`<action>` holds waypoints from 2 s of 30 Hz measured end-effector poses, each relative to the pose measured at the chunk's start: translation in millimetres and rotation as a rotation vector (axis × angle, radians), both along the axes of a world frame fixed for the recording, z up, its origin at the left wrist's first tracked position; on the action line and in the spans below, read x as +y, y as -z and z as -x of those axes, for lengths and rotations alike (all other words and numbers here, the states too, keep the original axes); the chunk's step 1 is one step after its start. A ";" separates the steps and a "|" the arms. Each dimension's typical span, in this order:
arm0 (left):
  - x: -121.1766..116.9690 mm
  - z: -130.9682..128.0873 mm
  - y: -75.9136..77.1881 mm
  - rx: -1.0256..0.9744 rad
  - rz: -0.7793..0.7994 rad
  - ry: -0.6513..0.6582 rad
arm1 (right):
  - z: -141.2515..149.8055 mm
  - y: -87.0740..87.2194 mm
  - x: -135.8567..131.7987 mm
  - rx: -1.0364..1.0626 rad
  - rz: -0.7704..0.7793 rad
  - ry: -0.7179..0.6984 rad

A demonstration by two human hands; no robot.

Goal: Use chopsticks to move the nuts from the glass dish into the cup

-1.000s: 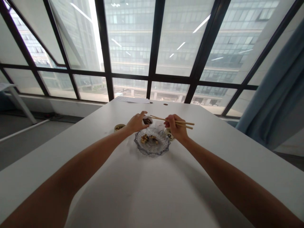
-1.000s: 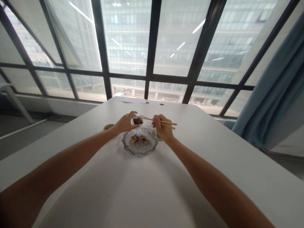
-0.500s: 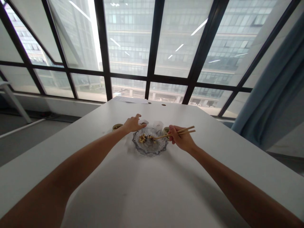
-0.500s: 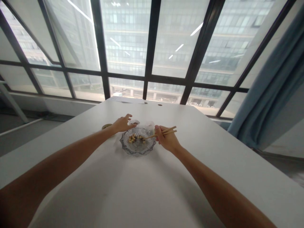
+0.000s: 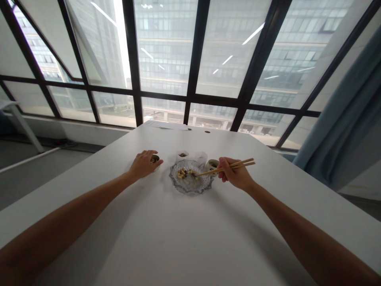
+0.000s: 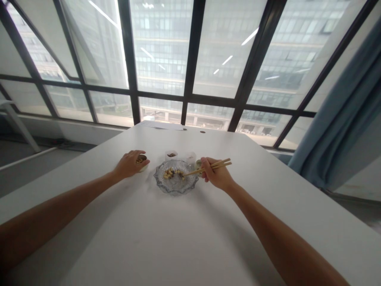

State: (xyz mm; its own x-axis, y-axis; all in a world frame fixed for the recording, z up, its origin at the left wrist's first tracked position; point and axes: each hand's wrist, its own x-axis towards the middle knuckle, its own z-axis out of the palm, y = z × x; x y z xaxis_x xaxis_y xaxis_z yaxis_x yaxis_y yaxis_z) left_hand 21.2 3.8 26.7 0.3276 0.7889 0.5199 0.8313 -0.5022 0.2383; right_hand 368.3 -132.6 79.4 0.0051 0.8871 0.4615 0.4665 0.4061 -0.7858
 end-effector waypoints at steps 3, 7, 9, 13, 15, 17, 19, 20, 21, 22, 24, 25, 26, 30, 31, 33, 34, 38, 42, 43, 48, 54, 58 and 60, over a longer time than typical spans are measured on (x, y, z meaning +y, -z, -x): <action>-2.8 1.7 5.9 -0.057 0.002 0.000 | -3.6 4.2 0.6 0.058 0.004 0.044; -4.9 -0.2 10.7 -0.119 0.006 -0.006 | -2.5 3.1 0.2 0.051 0.049 0.054; -5.2 -0.9 12.6 -0.137 0.005 -0.006 | 0.1 -1.3 -1.2 0.017 0.068 0.032; -5.7 -0.9 16.2 -0.173 -0.003 -0.010 | 6.5 -12.4 -6.6 -0.151 0.039 -0.079; -5.9 -0.8 17.4 -0.187 -0.002 -0.012 | 8.6 -14.7 -9.1 -0.231 0.008 -0.113; -6.0 -1.1 18.0 -0.193 0.000 -0.012 | 8.5 -13.4 -10.3 -0.234 -0.007 -0.106; -6.1 -1.7 18.1 -0.196 -0.001 -0.013 | 6.5 -10.2 -10.2 -0.167 -0.004 -0.084; -6.0 -2.1 18.1 -0.198 -0.001 -0.012 | 5.2 -8.7 -9.6 -0.119 -0.004 -0.068; -6.0 -2.5 18.0 -0.199 -0.001 -0.012 | 4.2 -7.7 -8.5 -0.069 -0.012 -0.048; -6.1 -2.8 18.0 -0.200 -0.002 -0.014 | 3.8 -7.3 -6.7 -0.019 -0.034 -0.023; -6.1 -3.3 18.1 -0.200 -0.004 -0.016 | 6.0 -7.8 -0.2 0.071 -0.117 0.040; -6.0 -3.4 18.3 -0.201 -0.007 -0.016 | 8.7 -8.2 4.9 0.105 -0.163 0.070; -6.0 -3.4 18.6 -0.202 -0.011 -0.016 | 12.4 -8.3 11.3 0.129 -0.205 0.091; -6.4 -3.0 19.6 -0.207 -0.018 -0.013 | 30.5 -5.0 43.3 0.140 -0.230 0.074; -6.6 -2.8 19.7 -0.206 -0.018 -0.011 | 34.3 -4.0 49.8 0.132 -0.205 0.056; -7.3 -2.7 19.5 -0.204 -0.019 -0.007 | 39.2 -3.2 56.8 0.128 -0.163 0.045; -7.5 -2.8 19.3 -0.203 -0.019 -0.005 | 40.0 -3.7 56.4 0.138 -0.155 0.058; -6.9 -3.5 19.4 -0.207 -0.016 -0.006 | 33.8 -11.3 33.4 0.194 -0.154 0.130; -3.9 -3.9 21.3 -0.218 -0.032 0.001 | 22.8 -22.2 2.5 0.141 -0.046 0.110; -3.3 -3.7 22.0 -0.217 -0.036 0.004 | 20.9 -24.2 -2.9 0.116 -0.027 0.118; -2.5 -2.3 23.7 -0.209 -0.043 0.006 | 20.6 -27.6 -13.3 -0.007 0.063 0.158; -3.4 -1.5 22.9 -0.216 -0.039 0.002 | 26.1 -27.9 -12.1 -0.069 0.115 0.146; -3.5 -1.7 22.6 -0.224 -0.038 0.007 | 24.2 -29.7 -13.1 -0.139 0.117 0.110; -3.6 -1.9 22.7 -0.234 -0.040 0.014 | 23.1 -31.1 -14.9 -0.190 0.112 0.088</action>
